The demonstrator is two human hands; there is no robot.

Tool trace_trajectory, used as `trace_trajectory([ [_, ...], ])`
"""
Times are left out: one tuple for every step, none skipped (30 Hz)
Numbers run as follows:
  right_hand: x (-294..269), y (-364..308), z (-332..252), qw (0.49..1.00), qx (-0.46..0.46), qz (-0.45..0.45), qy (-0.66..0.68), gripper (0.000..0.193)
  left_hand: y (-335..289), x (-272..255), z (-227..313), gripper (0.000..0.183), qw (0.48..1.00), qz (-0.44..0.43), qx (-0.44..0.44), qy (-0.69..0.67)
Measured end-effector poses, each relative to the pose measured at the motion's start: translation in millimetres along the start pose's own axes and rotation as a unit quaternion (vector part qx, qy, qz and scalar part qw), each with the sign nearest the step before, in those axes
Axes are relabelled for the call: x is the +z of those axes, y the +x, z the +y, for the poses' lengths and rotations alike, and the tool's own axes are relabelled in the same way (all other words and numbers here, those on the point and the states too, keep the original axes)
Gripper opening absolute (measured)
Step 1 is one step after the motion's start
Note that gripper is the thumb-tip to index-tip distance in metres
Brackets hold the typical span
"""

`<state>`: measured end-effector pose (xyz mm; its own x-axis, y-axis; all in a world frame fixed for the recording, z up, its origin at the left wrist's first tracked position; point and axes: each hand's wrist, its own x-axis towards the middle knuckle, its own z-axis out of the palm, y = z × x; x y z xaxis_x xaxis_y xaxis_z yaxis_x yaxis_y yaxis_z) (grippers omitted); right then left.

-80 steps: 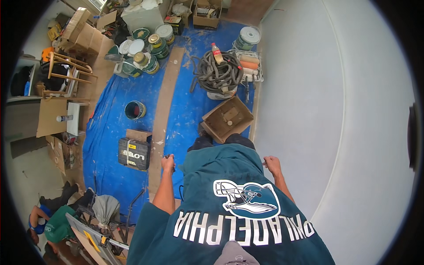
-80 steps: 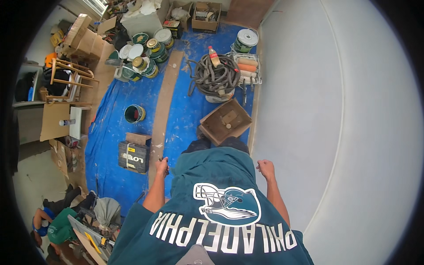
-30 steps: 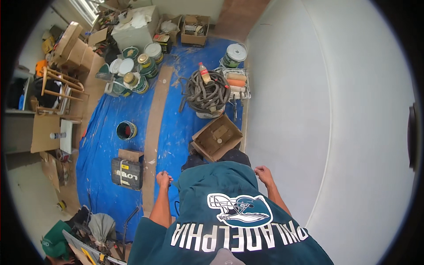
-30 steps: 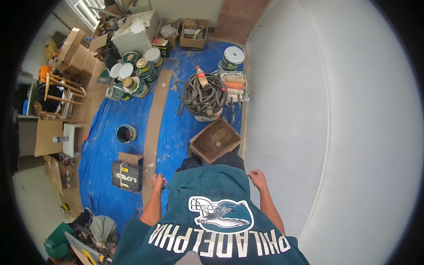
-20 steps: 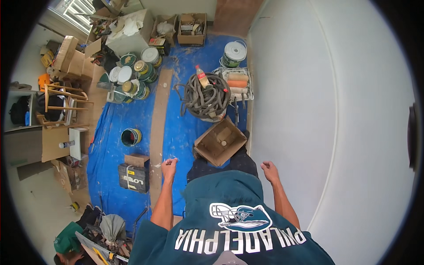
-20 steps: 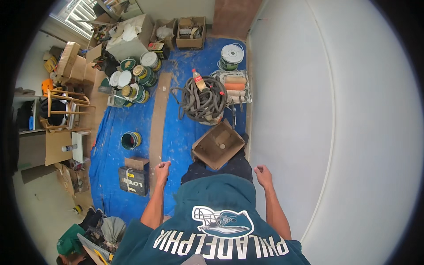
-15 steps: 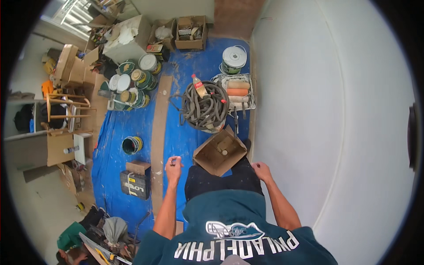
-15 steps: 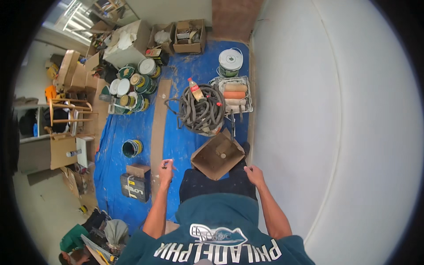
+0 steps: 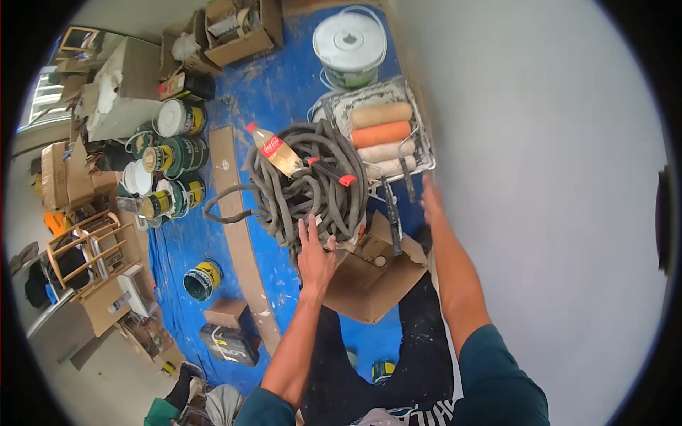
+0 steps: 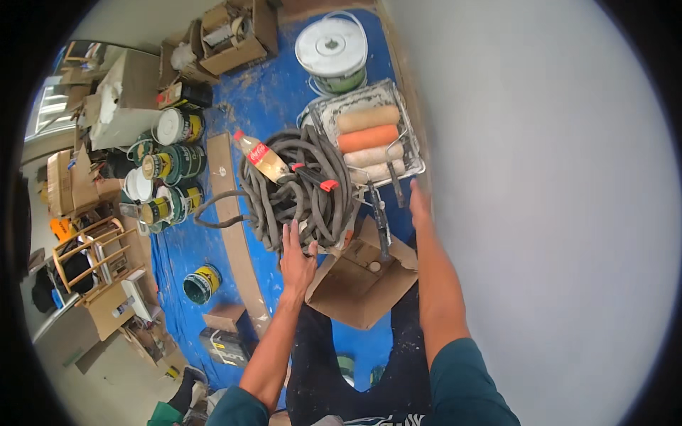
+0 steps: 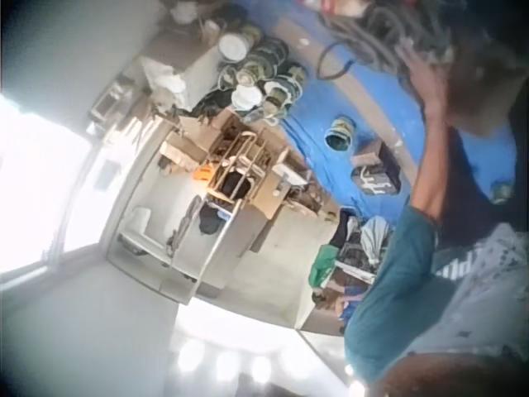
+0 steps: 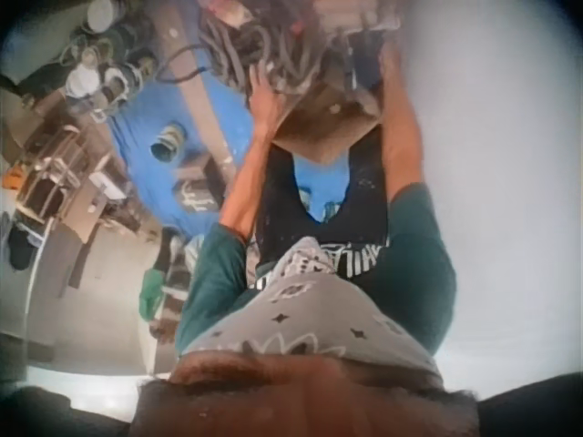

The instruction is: The person sorts through a large cardboard box filled with various construction supplies, including paint cans, bottles, and tools. They pick up and inspect several items, such as a paint can and a bottle, before placing them back into the box or on the floor. The person also handles a long wooden plank and a paint roller tray, moving them around the workspace.

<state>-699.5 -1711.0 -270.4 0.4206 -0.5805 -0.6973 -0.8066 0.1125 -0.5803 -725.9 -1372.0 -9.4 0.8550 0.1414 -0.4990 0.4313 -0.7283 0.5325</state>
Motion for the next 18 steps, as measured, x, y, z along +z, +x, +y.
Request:
trace_trajectory([
  [42.5, -17.6, -10.6, 0.986, 0.067, -0.09, 0.119, 0.055, 1.6, -6.3, -31.3, 0.071, 0.999, 0.015, -0.017, 0.036],
  [50.9, -14.4, -20.2, 0.976, 0.075, -0.16, 0.13, 0.055, 3.5, -4.8, -41.9, 0.071, 0.999, 0.005, -0.024, 0.034],
  [49.1, -5.7, -28.8, 0.962, 0.079, -0.221, 0.143, 0.055, 5.0, -1.7, -44.9, 0.071, 0.999, -0.01, -0.023, 0.027],
  [47.5, -0.3, -36.1, 0.943, 0.079, -0.283, 0.157, 0.056, 7.7, 0.3, -46.0, 0.071, 0.999, -0.02, -0.022, 0.019],
  [51.8, -2.5, -41.4, 0.941, 0.081, -0.275, 0.178, 0.055, 9.1, 1.2, -48.5, 0.071, 0.999, -0.022, -0.028, 0.017],
  [58.7, -6.6, -46.1, 0.94, 0.082, -0.266, 0.198, 0.054, 10.0, 2.2, -50.6, 0.071, 0.999, -0.023, -0.033, 0.014],
  [60.9, -5.8, -49.0, 0.939, 0.08, -0.255, 0.217, 0.053, 9.9, 4.9, -52.4, 0.071, 0.999, -0.024, -0.036, 0.008],
  [63.2, -7.5, -50.4, 0.938, 0.098, -0.236, 0.234, 0.05, 10.2, 8.4, -58.8, 0.072, 1.0, -0.012, -0.019, 0.019],
  [62.0, -11.4, -50.7, 0.939, 0.1, -0.251, 0.214, 0.05, 10.6, 11.8, -67.7, 0.072, 0.999, 0.001, -0.002, 0.032],
  [50.6, -4.4, -52.0, 0.94, 0.094, -0.261, 0.197, 0.049, 14.4, 14.1, -66.5, 0.073, 0.999, 0.013, 0.024, 0.04],
  [42.9, 3.8, -45.5, 0.941, 0.09, -0.27, 0.182, 0.049, 18.0, 17.8, -64.3, 0.073, 0.999, 0.011, 0.03, 0.037],
  [37.1, 10.6, -38.1, 0.954, 0.04, -0.225, 0.194, 0.048, 20.3, 21.9, -61.5, 0.072, 0.999, 0.009, 0.035, 0.033],
  [35.9, 11.8, -38.7, 0.958, 0.037, -0.217, 0.182, 0.046, 22.4, 21.2, -61.7, 0.072, 0.999, 0.013, 0.035, 0.037],
  [30.5, 11.1, -40.1, 0.963, 0.035, -0.209, 0.167, 0.044, 23.1, 21.3, -63.0, 0.072, 0.999, 0.018, 0.029, 0.032],
  [24.6, 9.6, -42.0, 0.967, 0.032, -0.199, 0.152, 0.043, 24.2, 19.0, -65.2, 0.072, 0.999, 0.012, 0.018, 0.027],
  [11.7, 9.2, -45.7, 0.971, 0.038, -0.185, 0.145, 0.043, 23.8, 16.9, -62.8, 0.072, 1.0, 0.005, 0.011, 0.018],
  [-1.5, 7.7, -46.7, 0.975, 0.046, -0.172, 0.135, 0.042, 19.5, 15.8, -62.9, 0.072, 1.0, -0.002, 0.0, 0.008],
  [-12.7, 5.0, -47.4, 0.978, 0.054, -0.159, 0.124, 0.042, 15.7, 14.1, -63.2, 0.071, 1.0, -0.003, 0.001, 0.009],
])
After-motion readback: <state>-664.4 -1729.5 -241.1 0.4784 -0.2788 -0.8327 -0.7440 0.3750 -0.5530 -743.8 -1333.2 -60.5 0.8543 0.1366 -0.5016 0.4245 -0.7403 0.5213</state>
